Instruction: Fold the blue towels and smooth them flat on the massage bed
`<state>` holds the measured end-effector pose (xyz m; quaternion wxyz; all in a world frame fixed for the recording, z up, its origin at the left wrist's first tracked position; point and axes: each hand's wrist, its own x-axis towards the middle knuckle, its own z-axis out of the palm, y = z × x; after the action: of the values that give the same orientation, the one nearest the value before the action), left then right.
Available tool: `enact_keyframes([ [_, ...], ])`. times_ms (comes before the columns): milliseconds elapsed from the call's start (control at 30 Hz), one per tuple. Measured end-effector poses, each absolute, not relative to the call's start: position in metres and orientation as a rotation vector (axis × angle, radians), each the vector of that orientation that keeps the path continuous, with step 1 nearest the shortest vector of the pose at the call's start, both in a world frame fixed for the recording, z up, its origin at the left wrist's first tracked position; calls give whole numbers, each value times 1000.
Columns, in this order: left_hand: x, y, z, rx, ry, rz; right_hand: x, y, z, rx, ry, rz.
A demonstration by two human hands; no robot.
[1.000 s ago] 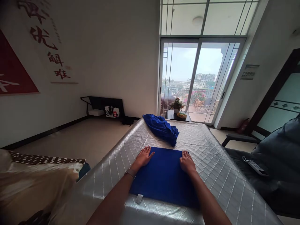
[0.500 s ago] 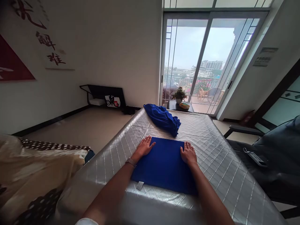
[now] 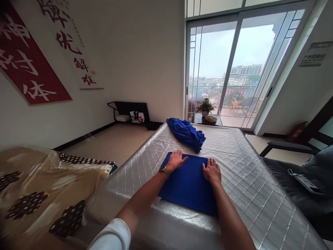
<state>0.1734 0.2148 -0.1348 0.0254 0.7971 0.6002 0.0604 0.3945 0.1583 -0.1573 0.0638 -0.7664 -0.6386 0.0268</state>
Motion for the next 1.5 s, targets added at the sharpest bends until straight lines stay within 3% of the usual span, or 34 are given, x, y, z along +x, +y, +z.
enact_keyframes([
  [133,265,197,-154,2683,1372,378,397,153,-158,-2287,-1958,74],
  [233,294,186,-167,2651,1332,459,398,150,-158,-2273,-1983,81],
  [700,123,211,-164,2373,1995,289,392,156,-152,-2348,-1892,170],
  [1300,125,200,-155,2351,1988,348,384,104,-153,-2330,-1976,108],
  [1500,128,188,-144,2528,2009,632,382,106,-154,-2310,-1957,94],
])
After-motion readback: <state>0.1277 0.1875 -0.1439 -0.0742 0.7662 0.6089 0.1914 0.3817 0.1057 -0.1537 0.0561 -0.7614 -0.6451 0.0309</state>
